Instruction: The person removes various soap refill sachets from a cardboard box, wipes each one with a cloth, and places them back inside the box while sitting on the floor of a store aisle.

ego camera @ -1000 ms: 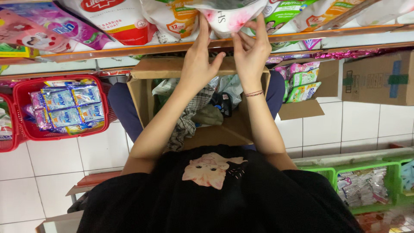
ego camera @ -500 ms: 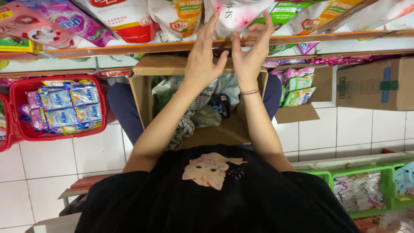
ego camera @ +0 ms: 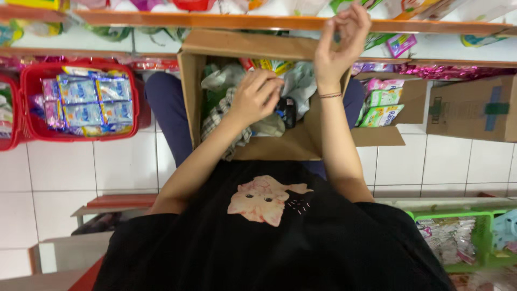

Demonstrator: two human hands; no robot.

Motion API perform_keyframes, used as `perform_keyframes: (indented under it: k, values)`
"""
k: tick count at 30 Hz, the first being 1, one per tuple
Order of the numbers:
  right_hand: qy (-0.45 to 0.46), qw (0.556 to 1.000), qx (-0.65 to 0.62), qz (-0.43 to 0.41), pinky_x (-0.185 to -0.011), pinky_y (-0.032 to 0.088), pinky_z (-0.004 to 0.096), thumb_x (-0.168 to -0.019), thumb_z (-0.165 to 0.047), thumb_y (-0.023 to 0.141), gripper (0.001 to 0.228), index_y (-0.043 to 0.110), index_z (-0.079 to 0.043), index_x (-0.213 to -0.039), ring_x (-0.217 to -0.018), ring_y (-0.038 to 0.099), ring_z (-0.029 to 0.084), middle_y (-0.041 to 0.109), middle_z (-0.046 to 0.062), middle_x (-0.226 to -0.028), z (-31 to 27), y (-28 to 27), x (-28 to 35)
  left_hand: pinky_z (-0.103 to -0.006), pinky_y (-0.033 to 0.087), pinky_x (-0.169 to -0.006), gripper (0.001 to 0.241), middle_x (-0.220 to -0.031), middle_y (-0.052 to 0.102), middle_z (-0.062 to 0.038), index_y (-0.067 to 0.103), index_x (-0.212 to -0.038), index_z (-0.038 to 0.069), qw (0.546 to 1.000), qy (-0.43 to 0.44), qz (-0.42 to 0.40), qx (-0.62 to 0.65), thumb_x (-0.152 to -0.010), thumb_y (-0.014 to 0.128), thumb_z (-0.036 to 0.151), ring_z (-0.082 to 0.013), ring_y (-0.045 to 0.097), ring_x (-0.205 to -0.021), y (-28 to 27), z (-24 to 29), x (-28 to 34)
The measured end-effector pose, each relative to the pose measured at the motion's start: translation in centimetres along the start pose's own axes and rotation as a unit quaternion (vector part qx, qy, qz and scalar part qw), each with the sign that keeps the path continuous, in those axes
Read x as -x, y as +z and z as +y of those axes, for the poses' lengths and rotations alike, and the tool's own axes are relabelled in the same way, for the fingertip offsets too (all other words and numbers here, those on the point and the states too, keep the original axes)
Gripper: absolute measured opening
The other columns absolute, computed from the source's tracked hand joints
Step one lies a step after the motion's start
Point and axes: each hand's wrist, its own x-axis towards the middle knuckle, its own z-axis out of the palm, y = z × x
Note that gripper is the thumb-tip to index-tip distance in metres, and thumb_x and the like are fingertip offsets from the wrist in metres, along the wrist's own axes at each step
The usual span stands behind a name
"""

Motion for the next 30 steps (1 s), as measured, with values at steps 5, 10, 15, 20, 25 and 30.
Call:
perform_keyframes:
  k: [5, 10, 15, 20, 25, 30]
  values:
    - [-0.007, 0.999, -0.035, -0.007, -0.09, 0.057, 0.028, -0.105, 0.013, 0.06, 0.038, 0.049, -0.003, -0.138, -0.095, 0.062, 0.017, 0.056, 0.007, -0.114, -2.7, 0.2, 4.1, -0.0602, 0.041, -0.095, 0.068, -0.133, 0.057, -0.027, 0.066, -0.129, 0.009, 0.978, -0.114, -0.088, -0.152, -0.064, 0.081, 0.024, -0.0447, 0.048, -0.12, -1.1, -1.9, 4.4]
    - [-0.05, 0.993, 0.07, -0.084, -0.084, 0.053, 0.031, -0.092, 0.012, 0.063, 0.022, 0.061, -0.001, -0.11, -0.088, 0.061, 0.021, 0.061, 0.011, -0.096, -4.8, 1.5, 8.6, -0.0553, 0.041, -0.101, 0.063, -0.129, 0.062, -0.018, 0.07, -0.133, 0.017, 0.963, -0.148, -0.174, -0.142, -0.071, 0.076, 0.014, -0.0394, 0.05, -0.122, -0.7, -3.4, 8.4]
    - [0.069, 0.968, 0.08, -0.226, -0.074, 0.055, 0.028, -0.092, 0.01, 0.067, 0.02, 0.067, -0.002, -0.109, -0.083, 0.066, 0.019, 0.063, 0.012, -0.092, -3.7, 3.4, 11.0, -0.0506, 0.045, -0.099, 0.038, -0.123, 0.066, -0.011, 0.078, -0.108, 0.012, 0.958, -0.11, -0.234, -0.125, -0.07, 0.073, 0.01, -0.0344, 0.055, -0.121, 1.0, -2.2, 11.3]
    - [0.099, 0.929, 0.068, -0.35, -0.082, 0.057, 0.036, -0.09, 0.008, 0.068, 0.029, 0.067, -0.003, -0.117, -0.094, 0.067, 0.029, 0.064, 0.014, -0.104, -1.5, 6.6, 12.4, -0.0479, 0.047, -0.096, 0.025, -0.116, 0.067, -0.01, 0.079, -0.095, 0.012, 0.96, -0.081, -0.233, -0.132, -0.072, 0.069, 0.009, -0.0339, 0.06, -0.113, 1.7, -0.4, 13.2]
    - [-0.036, 0.884, 0.136, -0.447, -0.1, 0.048, 0.046, -0.088, -0.004, 0.073, 0.039, 0.065, 0.0, -0.125, -0.118, 0.056, 0.041, 0.065, 0.02, -0.125, 0.8, 12.1, 13.9, -0.0482, 0.047, -0.093, 0.033, -0.12, 0.066, -0.009, 0.079, -0.102, 0.015, 0.968, -0.123, -0.193, -0.1, -0.071, 0.069, 0.01, -0.033, 0.06, -0.113, 2.0, -1.0, 13.3]
    - [-0.092, 0.86, 0.136, -0.483, -0.099, 0.041, 0.046, -0.086, -0.01, 0.074, 0.034, 0.069, -0.004, -0.119, -0.115, 0.058, 0.036, 0.068, 0.015, -0.118, 2.9, 14.8, 15.9, -0.0504, 0.046, -0.09, 0.049, -0.127, 0.063, -0.012, 0.077, -0.112, 0.016, 0.972, -0.155, -0.16, -0.074, -0.064, 0.069, 0.009, -0.0352, 0.058, -0.111, 1.8, -1.4, 13.5]
